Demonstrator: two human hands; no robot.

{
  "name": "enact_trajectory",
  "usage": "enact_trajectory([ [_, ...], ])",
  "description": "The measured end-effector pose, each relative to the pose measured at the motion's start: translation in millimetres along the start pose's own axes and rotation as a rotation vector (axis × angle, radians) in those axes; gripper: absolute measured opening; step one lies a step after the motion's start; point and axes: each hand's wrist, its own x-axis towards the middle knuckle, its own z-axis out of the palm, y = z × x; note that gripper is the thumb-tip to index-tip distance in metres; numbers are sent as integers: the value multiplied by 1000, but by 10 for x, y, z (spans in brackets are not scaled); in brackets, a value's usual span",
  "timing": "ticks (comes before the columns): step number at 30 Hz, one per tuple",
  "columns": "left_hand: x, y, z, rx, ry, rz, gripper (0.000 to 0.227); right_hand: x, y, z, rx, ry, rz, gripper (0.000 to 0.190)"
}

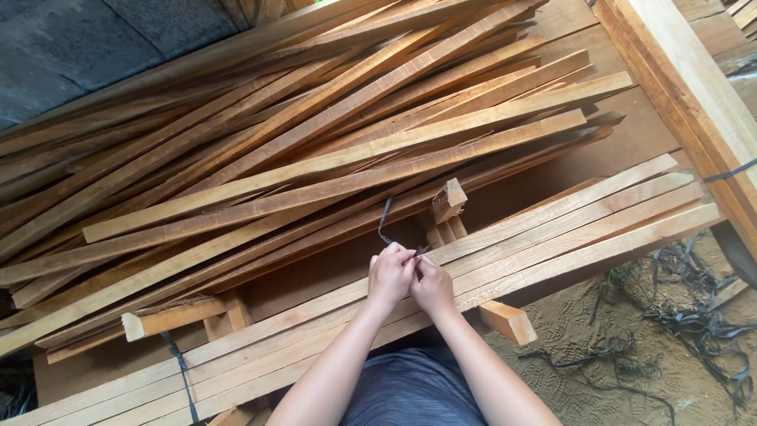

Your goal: Bundling thin wood planks together using plastic straps and a manual strapping tool.

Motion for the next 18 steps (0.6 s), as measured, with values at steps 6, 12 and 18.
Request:
enact_trajectory([
  [6, -44, -171, 173, 12, 42, 47, 15, 27, 75, 75, -12, 39, 35, 18],
  [12, -91, -138, 30, -314, 149, -315, 42, 143, -336, -221, 138, -41, 172, 34],
  [18, 190, -31, 138, -284, -126, -403, 25, 143, -215, -178, 224, -23, 276, 32],
])
